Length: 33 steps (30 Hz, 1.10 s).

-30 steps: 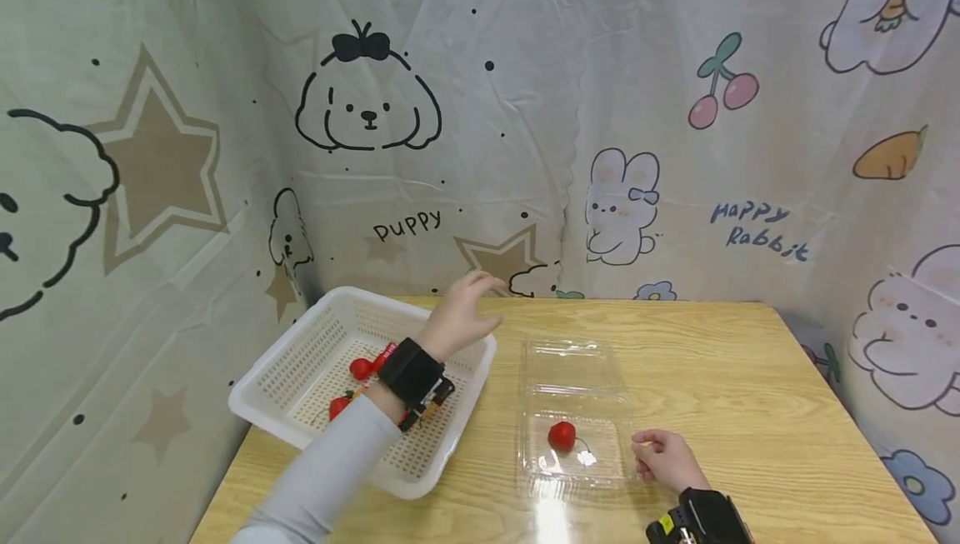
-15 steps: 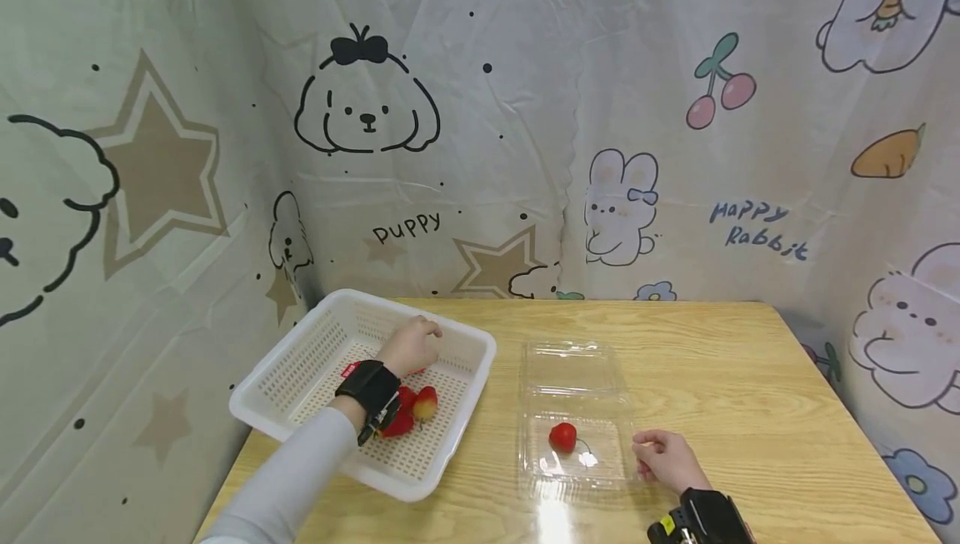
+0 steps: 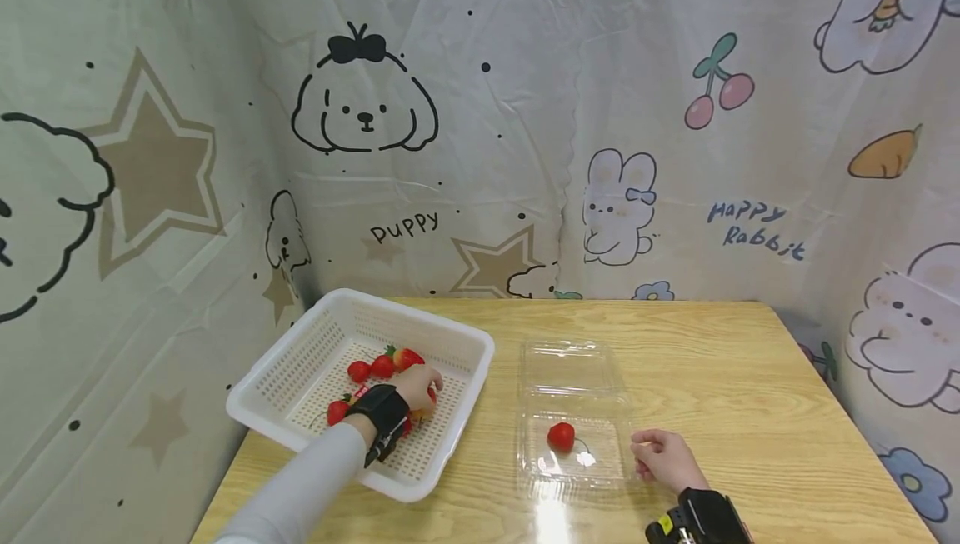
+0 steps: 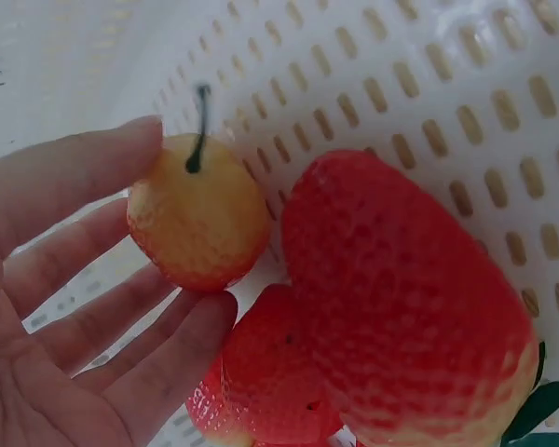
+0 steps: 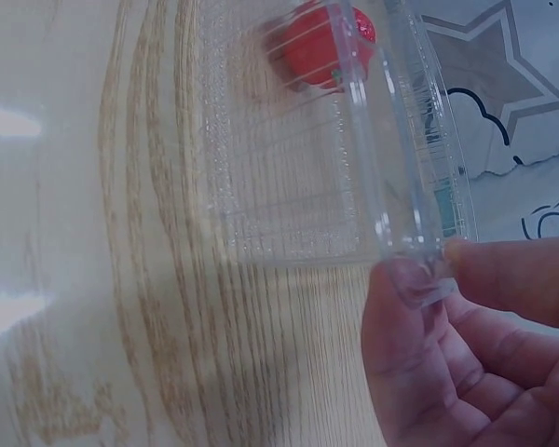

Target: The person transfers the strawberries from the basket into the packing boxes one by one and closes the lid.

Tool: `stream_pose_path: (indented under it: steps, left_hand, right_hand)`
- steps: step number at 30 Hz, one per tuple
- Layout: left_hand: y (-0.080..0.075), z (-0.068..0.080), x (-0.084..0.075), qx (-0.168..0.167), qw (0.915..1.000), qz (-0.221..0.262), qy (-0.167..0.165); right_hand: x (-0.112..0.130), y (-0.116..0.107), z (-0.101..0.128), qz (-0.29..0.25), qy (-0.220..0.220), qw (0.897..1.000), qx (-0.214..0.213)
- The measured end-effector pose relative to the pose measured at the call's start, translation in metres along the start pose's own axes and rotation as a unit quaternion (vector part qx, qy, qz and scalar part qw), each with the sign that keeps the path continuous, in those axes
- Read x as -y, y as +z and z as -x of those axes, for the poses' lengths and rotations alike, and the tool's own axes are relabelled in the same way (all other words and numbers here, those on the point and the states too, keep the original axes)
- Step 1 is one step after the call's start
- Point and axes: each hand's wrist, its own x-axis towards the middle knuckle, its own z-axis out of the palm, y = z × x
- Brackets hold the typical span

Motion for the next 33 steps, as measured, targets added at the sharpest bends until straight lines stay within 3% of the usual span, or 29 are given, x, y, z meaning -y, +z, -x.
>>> stream_pose_path:
  steps: [11,23,28,33]
  left_hand:
    - [0.006,-0.001,-0.001,0.024,0.9986,0.011,-0.045]
    - [0.007,-0.003,0.003,0.027,0.9983,0.029,-0.043]
    - [-0.003,0.0,0.0,0.025,0.9981,0.023,-0.052]
    - [-0.026,-0.001,-0.007,0.011,0.9975,0.043,-0.054]
  right_hand:
    - [0.002,0.001,0.0,0.003,0.013,1.0,0.001]
    - [0.001,0.001,-0.001,-0.001,0.022,1.0,0.004]
    - [-0.001,0.001,-0.002,-0.005,0.023,1.0,0.003]
    - [0.0,0.0,-0.002,-0.005,0.022,1.0,0.003]
